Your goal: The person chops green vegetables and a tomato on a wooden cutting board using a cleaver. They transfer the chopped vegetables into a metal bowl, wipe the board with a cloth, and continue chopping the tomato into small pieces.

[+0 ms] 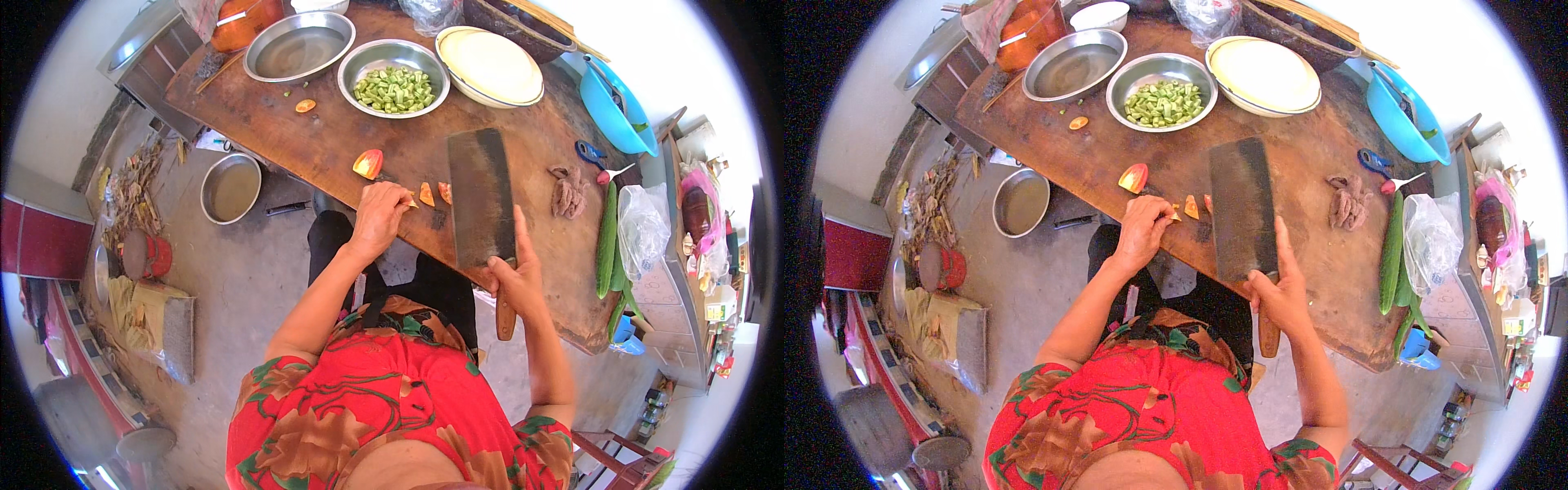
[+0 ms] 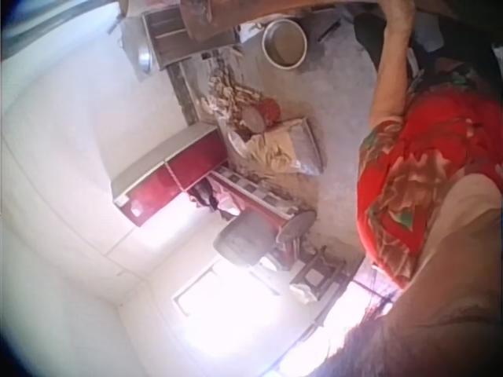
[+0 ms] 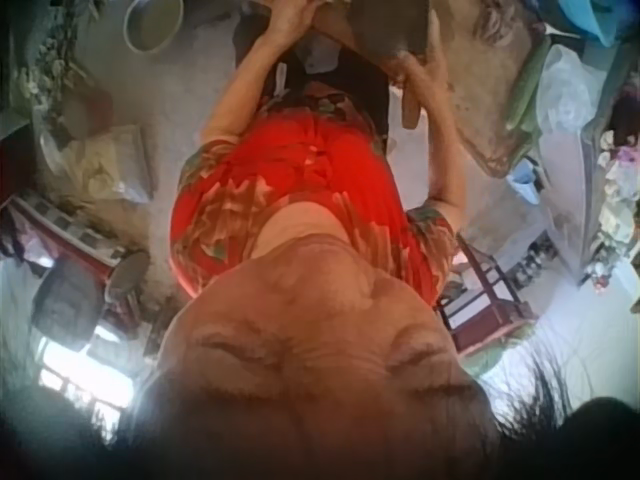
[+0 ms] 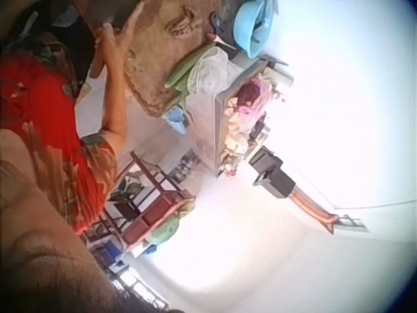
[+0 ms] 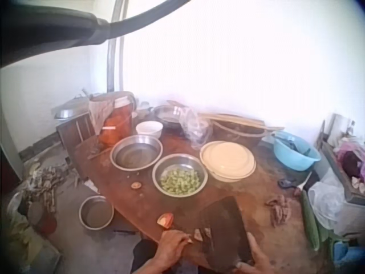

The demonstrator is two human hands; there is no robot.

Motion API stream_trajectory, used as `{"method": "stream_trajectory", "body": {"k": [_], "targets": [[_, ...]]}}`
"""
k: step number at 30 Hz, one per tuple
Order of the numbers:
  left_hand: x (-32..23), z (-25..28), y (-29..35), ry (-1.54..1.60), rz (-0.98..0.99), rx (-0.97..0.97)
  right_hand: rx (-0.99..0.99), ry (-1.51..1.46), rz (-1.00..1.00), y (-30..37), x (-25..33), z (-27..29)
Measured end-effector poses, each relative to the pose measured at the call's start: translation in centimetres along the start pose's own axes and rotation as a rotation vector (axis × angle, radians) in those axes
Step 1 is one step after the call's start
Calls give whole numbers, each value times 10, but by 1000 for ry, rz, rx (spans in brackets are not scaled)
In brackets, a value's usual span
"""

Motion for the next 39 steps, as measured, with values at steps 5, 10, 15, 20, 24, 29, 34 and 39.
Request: {"method": "stream_trajectory", "body": {"k": [5,10,15,20,24,29,34,39], "targets": [[-1,11,3,23,42,-102,-121,-104,1,7,-3,14],[4,42,-16,-26,160,-210,-105,-150,-11,20,-13,13],[48,70,-52,-178,167,-311,-122,-154,-20,26,-22,9],[105,62,-55,-239,326,-124,-133,-175,-19,28,-26,4],[89,71,-45,-267,240,-272,-110,-156,-6,30,-25,3],[59,57,-29,-229,289,-172,-102,-149,7,30,-27,-1],[51,48,-25,-299,192,-147,-79,-146,38,31,-29,-8],[18,11,-9,-181,47,-76,-44,120,48,26,-20,-11]]}}
Point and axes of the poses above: each hand's wrist, its own y-axis away from the middle knuckle, its own z-axis out of the back of the hand, x = y × z, the point moved 9 cm from there along -y, towards the middle knuckle, and after that the axes turned 9 degrees about -x, right-handed, at the moved point
